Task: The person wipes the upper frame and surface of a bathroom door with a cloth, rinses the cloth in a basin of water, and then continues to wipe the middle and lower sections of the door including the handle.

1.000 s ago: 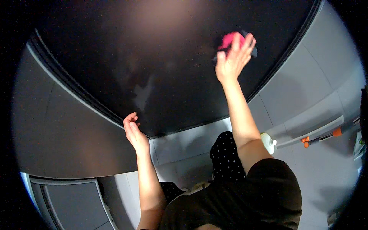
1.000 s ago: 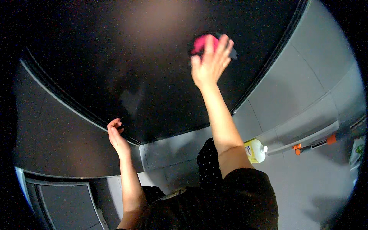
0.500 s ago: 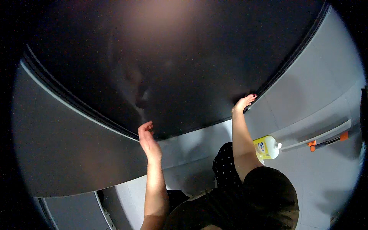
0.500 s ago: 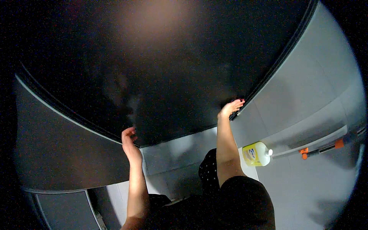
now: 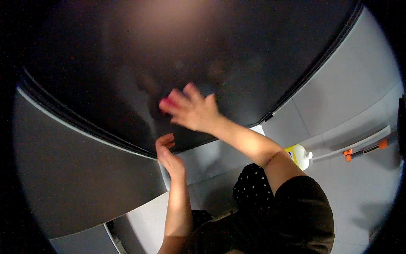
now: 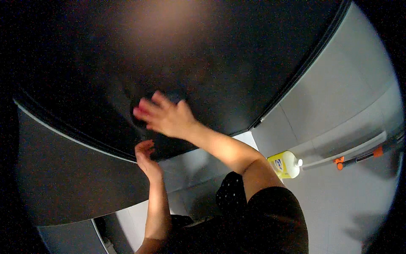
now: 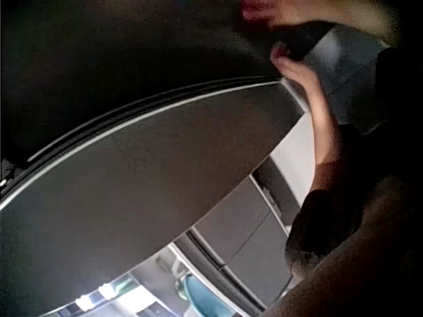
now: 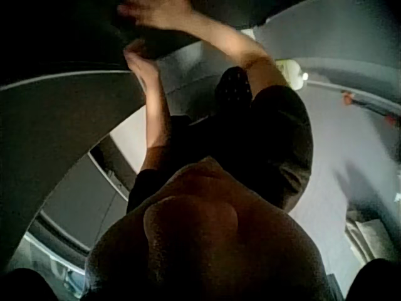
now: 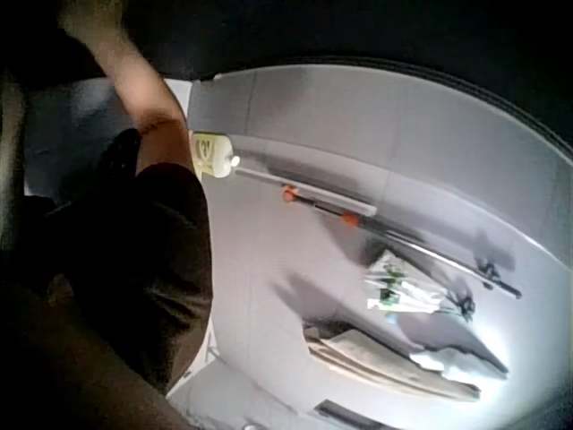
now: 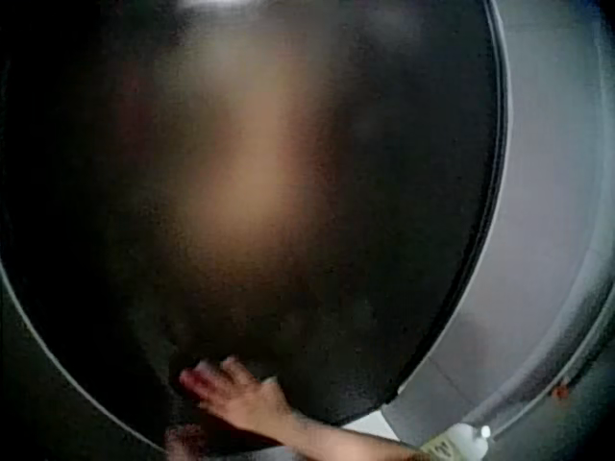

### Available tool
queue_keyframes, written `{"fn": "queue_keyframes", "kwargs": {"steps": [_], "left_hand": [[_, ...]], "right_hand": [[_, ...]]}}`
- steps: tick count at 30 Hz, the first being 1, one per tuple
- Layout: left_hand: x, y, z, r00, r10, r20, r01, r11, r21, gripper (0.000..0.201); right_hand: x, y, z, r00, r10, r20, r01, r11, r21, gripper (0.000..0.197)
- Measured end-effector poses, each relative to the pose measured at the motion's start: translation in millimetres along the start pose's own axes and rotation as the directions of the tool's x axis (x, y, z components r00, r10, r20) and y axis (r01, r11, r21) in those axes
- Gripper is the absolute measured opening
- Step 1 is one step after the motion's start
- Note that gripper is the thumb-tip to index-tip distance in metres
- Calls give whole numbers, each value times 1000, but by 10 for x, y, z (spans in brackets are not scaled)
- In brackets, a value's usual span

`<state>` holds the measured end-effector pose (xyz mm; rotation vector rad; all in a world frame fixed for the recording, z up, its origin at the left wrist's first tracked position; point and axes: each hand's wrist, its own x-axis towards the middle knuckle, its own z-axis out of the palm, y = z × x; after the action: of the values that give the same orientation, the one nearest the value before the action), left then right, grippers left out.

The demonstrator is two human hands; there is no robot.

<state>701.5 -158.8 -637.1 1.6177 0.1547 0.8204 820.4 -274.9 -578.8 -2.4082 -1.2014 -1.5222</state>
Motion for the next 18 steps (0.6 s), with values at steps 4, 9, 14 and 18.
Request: {"fn": "queue_keyframes", "kwargs": {"steps": [4,9,14,18], "left_hand": [[-48,-129,0,999,-15,-48,13,999,-46,57],[-187,-245,22,996,13,-89,-18,998,-52,57],[-181,-348,-54,982,-119,-146,117,993,-24,58],[-206,-373,-114,992,-64,-104,66,998,22,55]], "right_hand": [[-787,-501,518,728,-369,578,36,862,505,60],[-985,-627,554,749,-289,596,-58,868,494,53],[-602,-85,279,995,35,96,-36,999,6,47],[-583,579,-167,839,544,-31,-545,836,-69,46]]}}
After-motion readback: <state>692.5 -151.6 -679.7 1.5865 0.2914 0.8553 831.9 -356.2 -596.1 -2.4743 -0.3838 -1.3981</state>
